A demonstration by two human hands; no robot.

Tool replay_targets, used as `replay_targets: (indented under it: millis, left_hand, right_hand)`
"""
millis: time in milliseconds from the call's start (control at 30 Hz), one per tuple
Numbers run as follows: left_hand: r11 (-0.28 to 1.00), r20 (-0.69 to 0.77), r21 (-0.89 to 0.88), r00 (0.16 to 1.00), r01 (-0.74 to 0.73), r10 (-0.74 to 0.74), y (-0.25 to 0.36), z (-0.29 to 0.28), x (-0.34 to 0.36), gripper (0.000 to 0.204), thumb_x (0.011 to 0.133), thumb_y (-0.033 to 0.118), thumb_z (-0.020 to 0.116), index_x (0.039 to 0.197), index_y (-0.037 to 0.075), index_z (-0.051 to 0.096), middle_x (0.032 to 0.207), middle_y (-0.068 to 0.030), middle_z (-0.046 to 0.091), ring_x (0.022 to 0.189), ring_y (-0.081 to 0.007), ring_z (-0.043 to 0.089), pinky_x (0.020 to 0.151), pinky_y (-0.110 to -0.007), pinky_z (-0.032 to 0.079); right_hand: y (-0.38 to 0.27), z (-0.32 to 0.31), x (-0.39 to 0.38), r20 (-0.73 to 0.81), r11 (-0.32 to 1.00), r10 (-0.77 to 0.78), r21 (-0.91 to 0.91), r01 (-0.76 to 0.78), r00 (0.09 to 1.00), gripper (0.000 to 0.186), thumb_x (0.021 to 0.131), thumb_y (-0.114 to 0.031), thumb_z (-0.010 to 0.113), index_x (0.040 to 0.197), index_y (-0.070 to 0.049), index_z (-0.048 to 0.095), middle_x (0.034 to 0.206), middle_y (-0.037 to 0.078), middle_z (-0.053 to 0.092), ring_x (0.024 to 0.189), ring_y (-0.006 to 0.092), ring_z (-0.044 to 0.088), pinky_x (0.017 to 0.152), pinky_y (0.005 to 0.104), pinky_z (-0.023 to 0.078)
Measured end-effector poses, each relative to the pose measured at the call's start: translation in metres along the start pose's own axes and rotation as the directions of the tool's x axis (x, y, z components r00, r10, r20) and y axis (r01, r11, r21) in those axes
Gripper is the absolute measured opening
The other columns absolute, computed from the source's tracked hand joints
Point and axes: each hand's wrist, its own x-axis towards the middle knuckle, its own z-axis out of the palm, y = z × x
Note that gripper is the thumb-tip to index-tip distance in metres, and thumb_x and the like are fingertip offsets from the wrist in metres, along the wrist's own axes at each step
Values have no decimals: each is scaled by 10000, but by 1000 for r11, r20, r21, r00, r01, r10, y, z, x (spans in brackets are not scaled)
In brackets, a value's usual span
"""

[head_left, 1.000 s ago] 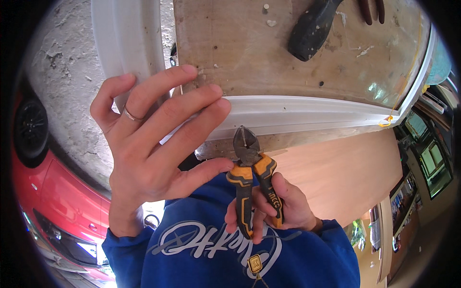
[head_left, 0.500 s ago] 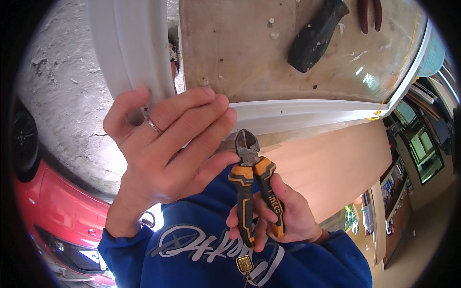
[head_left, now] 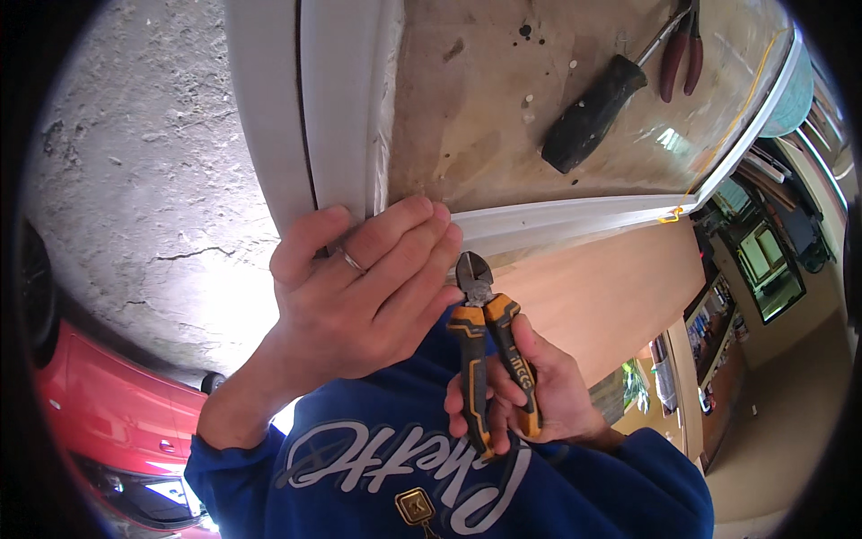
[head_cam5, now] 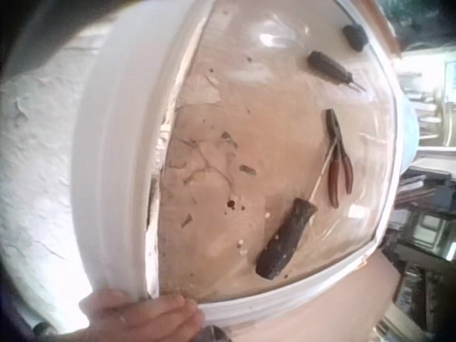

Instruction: The person walks through a garage and places a smartphone on a workbench. They then use pliers to repeatedly press and adjust the white frame of a window pane resting on the bench.

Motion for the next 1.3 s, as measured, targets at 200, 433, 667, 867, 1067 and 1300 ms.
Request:
replay_targets:
  millis: [200,433,667,867,1067,1300]
  left_hand:
    - [1000,-29,-7,999,14,-14,1,1,-1,286,787,366,623,948,143,699,991,53,669,994,-69,580,980,-377,200]
    - [999,-40,38,999,7,-5,4,3,-1,294,791,395,627,939,151,698,960,55,671,973,-77,592,995,-381,199]
    - [995,-66,92,997,-26,32,6,3,-1,317,764,444,653,903,164,703,928,47,675,954,-97,612,1000,-380,205]
    - [991,-86,125,995,-48,59,8,3,-2,337,736,456,682,898,161,703,921,44,676,961,-102,609,1008,-387,207]
    - [990,-95,133,993,-56,69,9,1,-3,371,708,466,701,930,169,701,935,51,679,969,-109,604,1029,-387,194]
    - [989,-55,134,996,-56,64,11,-2,-2,405,687,477,715,952,171,704,958,50,682,986,-113,595,1038,-382,191]
  right_hand:
    - [2,-13,11,71,980,-98,-168,109,993,704,925,-606,240,534,-50,421,980,331,558,787,394,642,409,304,535]
    - [0,-40,30,226,934,-189,-257,246,956,666,926,-579,315,548,-46,442,914,357,558,712,371,649,383,286,507]
    - [-2,-59,51,364,810,-309,-383,444,879,636,901,-584,407,554,-51,413,843,288,608,676,303,660,381,265,486]
    - [-4,-76,70,460,746,-351,-389,540,816,634,868,-603,468,552,-57,402,848,258,625,693,266,661,398,258,488]
    - [-10,-86,86,553,692,-358,-383,612,752,638,855,-603,494,556,-44,422,870,273,622,735,276,664,407,264,501]
    - [3,-68,69,464,828,-316,-291,479,828,662,867,-622,440,566,-33,423,932,302,604,797,305,656,459,298,546]
